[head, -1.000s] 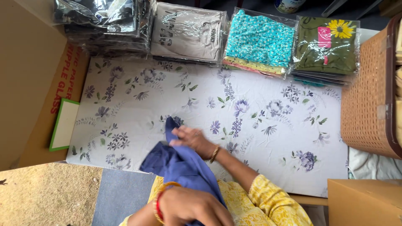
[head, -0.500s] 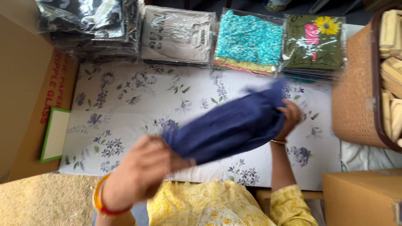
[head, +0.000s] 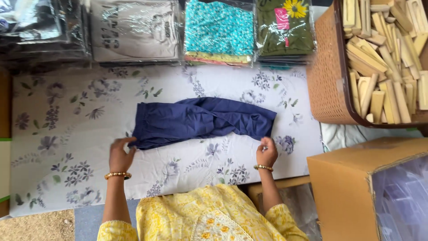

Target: Fold a pair of blue shorts and a black t-shirt for packaging.

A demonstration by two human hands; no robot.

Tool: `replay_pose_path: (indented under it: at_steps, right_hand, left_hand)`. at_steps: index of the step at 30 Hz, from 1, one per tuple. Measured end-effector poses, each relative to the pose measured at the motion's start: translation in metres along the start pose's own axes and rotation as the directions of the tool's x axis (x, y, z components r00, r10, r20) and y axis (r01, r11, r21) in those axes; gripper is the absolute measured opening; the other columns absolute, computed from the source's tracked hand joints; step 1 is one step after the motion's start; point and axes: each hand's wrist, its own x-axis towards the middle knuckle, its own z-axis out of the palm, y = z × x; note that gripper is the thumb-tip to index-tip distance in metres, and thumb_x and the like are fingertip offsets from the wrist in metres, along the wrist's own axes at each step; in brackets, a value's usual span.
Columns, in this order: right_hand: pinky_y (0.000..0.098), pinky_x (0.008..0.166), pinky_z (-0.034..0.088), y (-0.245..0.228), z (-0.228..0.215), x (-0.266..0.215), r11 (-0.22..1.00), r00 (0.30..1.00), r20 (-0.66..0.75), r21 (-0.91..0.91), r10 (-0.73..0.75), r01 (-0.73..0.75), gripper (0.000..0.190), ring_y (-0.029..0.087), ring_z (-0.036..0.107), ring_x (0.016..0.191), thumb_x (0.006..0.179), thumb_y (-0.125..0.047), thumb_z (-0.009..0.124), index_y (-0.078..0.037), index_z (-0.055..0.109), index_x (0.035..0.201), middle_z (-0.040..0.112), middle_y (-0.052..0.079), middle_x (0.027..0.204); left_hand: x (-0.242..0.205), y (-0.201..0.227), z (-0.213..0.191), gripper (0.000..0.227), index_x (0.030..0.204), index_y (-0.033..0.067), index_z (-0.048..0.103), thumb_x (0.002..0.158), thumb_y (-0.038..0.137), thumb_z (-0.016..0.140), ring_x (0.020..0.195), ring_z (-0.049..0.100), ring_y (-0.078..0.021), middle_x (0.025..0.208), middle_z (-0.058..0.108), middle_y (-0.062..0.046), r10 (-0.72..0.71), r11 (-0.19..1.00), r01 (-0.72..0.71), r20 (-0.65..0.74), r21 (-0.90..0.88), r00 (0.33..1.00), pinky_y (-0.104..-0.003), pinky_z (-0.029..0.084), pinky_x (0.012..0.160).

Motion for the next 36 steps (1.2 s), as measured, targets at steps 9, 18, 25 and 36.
replay_pose_path:
  at_steps: [9,18,25,36]
  right_hand:
    - [0.0452,0.098,0.045,-0.05,-0.028,0.071,0.898,0.917,0.108,-0.188,-0.384,0.398,0.041,0.038,0.056,0.116,0.062,-0.005,0.084,-0.015,0.077,0.101,0.061,0.016,0.132]
    - [0.0305,0.092,0.051,-0.046,-0.053,0.125,0.936,0.991,-0.03,0.324,-0.134,0.136,0.016,0.016,0.064,0.095,0.097,-0.018,0.073,-0.005,0.069,0.107,0.073,0.007,0.101]
    - [0.0315,0.069,0.052,-0.039,-0.019,0.106,0.906,0.85,0.338,-0.025,0.405,-0.422,0.037,0.019,0.063,0.077,0.1,-0.022,0.071,-0.013,0.059,0.135,0.069,0.009,0.1]
    - [0.0277,0.083,0.055,0.0,-0.006,0.074,0.954,0.953,0.122,0.149,-0.279,0.26,0.047,0.021,0.063,0.11,0.072,0.014,0.065,-0.014,0.073,0.109,0.059,0.01,0.13]
  left_hand:
    - [0.04,0.013,0.044,0.07,0.137,0.0087,0.057,0.076,0.023,0.089,0.098,0.063,-0.0331,0.114,0.062,-0.019,-0.45,0.888,0.425,-0.147,-0.174,0.881,-0.044,0.051,0.087]
    - [0.05,-0.024,0.015,0.048,0.134,0.0036,0.063,0.087,0.005,0.075,0.094,0.064,-0.0122,0.107,0.07,-0.006,-0.366,0.611,0.368,0.162,-0.701,0.917,-0.025,0.05,0.085]
    - [0.033,-0.076,0.035,0.044,0.131,0.0011,0.066,0.088,0.004,0.076,0.081,0.057,-0.0125,0.095,0.064,-0.006,-0.376,0.771,0.34,0.045,-0.538,0.925,-0.026,0.048,0.075]
    - [0.033,-0.031,0.03,0.038,0.115,-0.0028,0.07,0.088,0.022,0.078,0.081,0.067,-0.0182,0.095,0.074,-0.01,-0.453,0.807,0.435,0.053,-0.401,0.89,-0.031,0.051,0.077]
